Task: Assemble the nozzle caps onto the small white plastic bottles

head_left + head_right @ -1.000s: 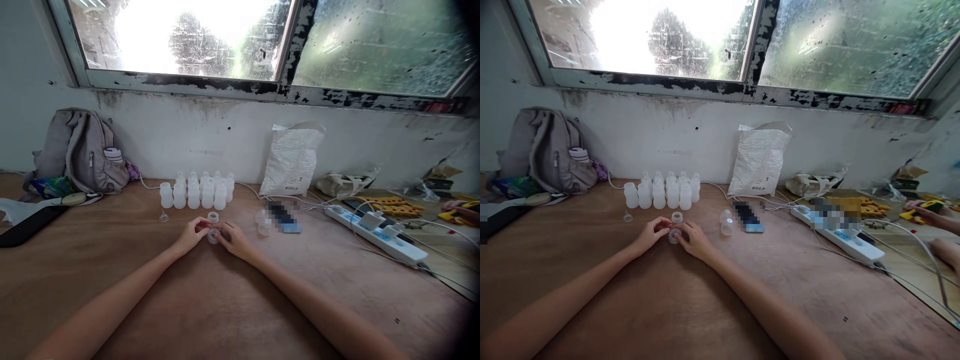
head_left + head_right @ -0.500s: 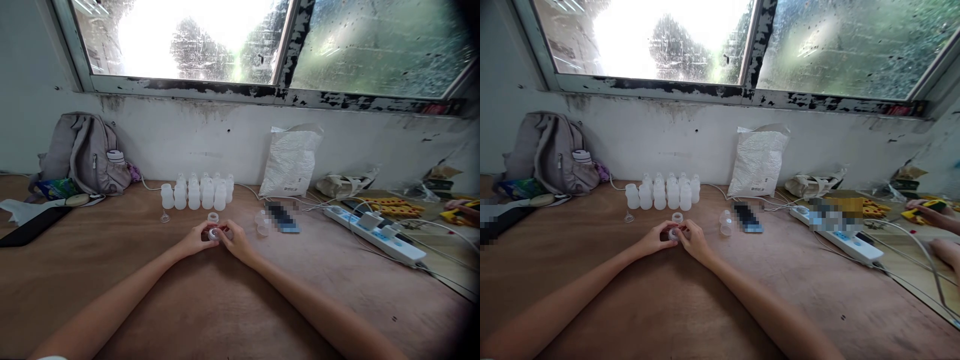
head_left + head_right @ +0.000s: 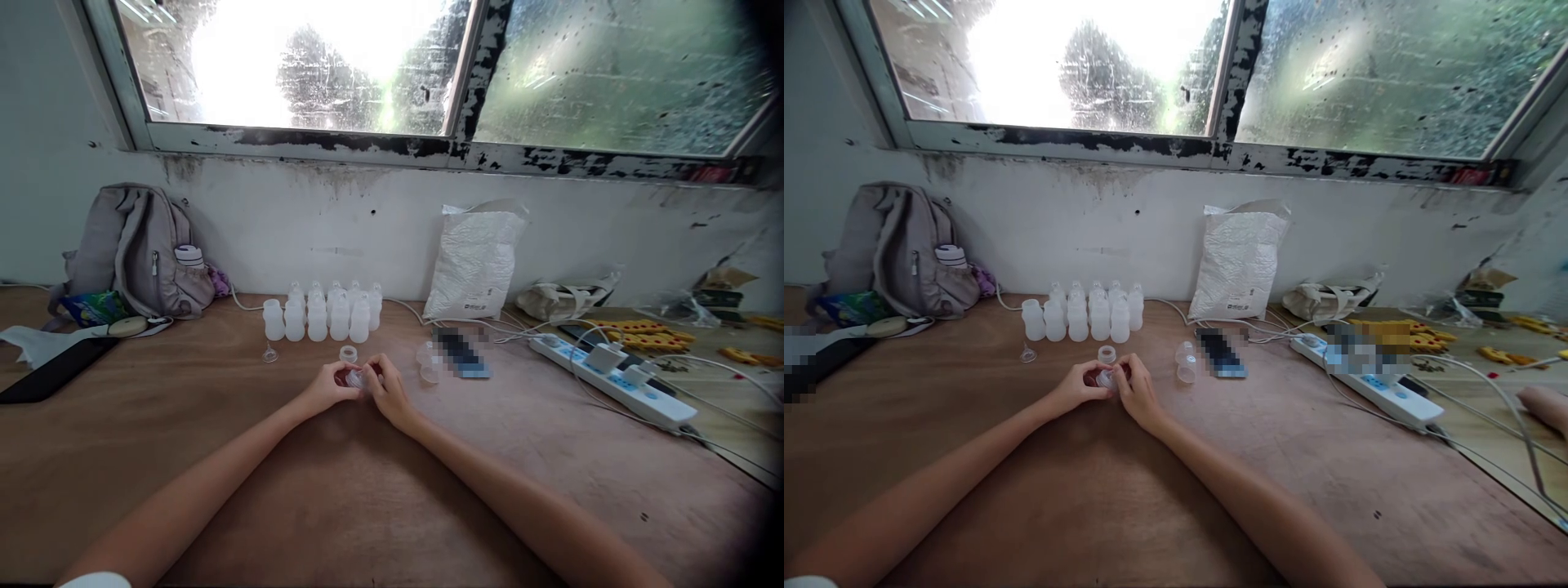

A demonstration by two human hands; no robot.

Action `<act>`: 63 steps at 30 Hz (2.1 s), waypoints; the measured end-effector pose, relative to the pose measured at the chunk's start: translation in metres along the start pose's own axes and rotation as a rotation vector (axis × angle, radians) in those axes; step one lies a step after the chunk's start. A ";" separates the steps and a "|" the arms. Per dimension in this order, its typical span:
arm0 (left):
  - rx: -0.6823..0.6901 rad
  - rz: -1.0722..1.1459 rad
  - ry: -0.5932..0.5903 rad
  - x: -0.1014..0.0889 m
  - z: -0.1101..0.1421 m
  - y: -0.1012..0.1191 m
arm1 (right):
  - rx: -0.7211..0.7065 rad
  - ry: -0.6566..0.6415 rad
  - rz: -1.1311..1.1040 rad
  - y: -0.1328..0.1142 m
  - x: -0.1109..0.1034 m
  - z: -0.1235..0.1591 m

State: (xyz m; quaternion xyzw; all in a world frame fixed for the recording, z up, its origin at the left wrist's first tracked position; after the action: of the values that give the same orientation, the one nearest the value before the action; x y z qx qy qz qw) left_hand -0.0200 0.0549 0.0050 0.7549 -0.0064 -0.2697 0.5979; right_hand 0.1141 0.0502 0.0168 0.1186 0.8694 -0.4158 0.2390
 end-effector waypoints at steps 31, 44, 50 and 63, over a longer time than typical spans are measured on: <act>-0.044 -0.136 0.115 0.007 0.009 -0.002 | 0.254 -0.054 -0.290 0.024 0.007 -0.004; -0.020 0.244 0.212 0.004 0.012 0.001 | 0.196 -0.116 -0.515 0.008 0.006 0.000; -0.031 0.273 0.211 0.004 0.014 -0.001 | 0.094 -0.134 -0.267 0.000 0.006 0.001; 0.053 -0.382 0.258 0.006 0.021 0.019 | 0.002 -0.082 0.086 0.001 0.012 0.006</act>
State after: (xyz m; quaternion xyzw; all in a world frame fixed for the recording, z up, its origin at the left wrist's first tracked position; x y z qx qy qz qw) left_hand -0.0176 0.0291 0.0172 0.7859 0.2062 -0.2790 0.5119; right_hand 0.1063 0.0460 0.0074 0.1392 0.8526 -0.4105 0.2919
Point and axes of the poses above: each hand's wrist, its own z-axis away from the middle knuckle, its own x-axis out of the palm, y = z × x, the point moved 4 cm from there along -z, towards the middle knuckle, and after that the axes turned 7 degrees about -y, right-handed, at the moved point
